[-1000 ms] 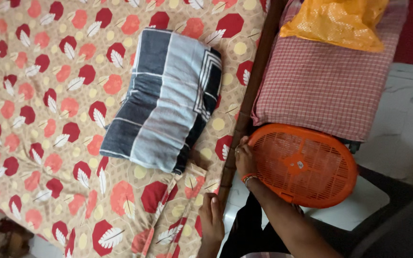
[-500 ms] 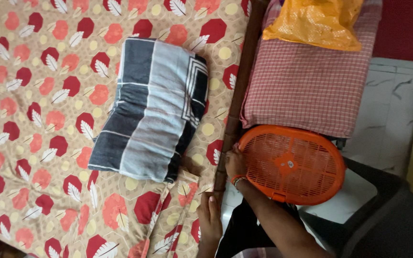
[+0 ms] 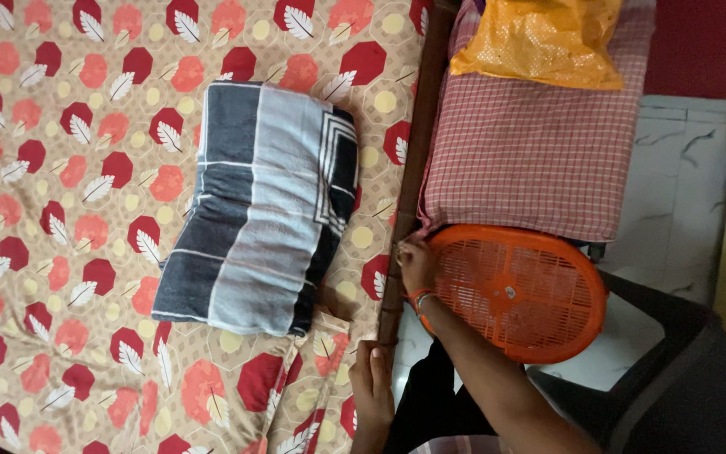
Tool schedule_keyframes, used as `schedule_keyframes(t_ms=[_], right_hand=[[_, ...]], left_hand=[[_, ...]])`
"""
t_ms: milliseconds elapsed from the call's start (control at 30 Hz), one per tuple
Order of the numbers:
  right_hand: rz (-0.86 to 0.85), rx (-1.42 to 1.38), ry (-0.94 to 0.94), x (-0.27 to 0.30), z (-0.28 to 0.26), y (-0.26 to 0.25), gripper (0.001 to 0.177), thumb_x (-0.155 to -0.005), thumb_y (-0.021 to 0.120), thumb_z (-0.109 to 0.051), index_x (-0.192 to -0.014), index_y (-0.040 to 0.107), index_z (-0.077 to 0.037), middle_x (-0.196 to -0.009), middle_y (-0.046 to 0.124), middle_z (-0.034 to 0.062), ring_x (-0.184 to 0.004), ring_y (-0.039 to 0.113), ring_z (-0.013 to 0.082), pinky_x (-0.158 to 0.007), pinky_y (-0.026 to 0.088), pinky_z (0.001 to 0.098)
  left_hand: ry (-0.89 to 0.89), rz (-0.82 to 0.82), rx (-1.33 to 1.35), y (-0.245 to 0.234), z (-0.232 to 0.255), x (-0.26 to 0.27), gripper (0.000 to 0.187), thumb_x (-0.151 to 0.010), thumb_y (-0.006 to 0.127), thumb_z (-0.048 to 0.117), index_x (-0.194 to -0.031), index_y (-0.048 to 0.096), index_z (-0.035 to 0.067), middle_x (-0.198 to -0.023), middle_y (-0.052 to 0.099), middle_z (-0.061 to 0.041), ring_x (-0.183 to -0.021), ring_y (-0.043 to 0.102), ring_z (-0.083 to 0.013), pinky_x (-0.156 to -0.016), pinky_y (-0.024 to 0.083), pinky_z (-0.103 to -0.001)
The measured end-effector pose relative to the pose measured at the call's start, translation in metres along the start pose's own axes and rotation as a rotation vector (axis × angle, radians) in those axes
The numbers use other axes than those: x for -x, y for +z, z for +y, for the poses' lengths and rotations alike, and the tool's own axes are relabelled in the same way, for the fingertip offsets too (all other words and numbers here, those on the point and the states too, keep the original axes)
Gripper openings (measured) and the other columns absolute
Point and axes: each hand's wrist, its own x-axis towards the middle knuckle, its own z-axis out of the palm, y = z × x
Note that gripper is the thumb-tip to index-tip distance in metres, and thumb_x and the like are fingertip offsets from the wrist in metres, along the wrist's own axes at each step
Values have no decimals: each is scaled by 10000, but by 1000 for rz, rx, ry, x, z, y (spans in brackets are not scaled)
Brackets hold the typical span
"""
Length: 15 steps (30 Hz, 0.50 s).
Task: The person works on the wooden frame of a bed, handling small items including matchsticks and a yellow plastic bag.
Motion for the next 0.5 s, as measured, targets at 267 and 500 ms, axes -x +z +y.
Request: schedule_keyframes(t_ms=[267,500], right_hand=[[303,337,-387,5,-23,15,152,-892,624,-10,-1024,699,-7,-1200,656,247,-1130,637,404,-986,518,450],[152,410,-98,11,-37,2,92,-904,661,-32,-973,720,-14,-1004,654,181,-958,644,372,-851,511,454]], left_hand=[[-18,33,5,-10,-12,-7,316,-1053,424,240,-880,547,6,-564,472,-70,-519,423,-137,-484,344,-343],[-67,7,73,-16,-3,-12,337,-1064,405,241,-859,528,5,-572,458,-63,-525,403,-127,-488,331,-337]])
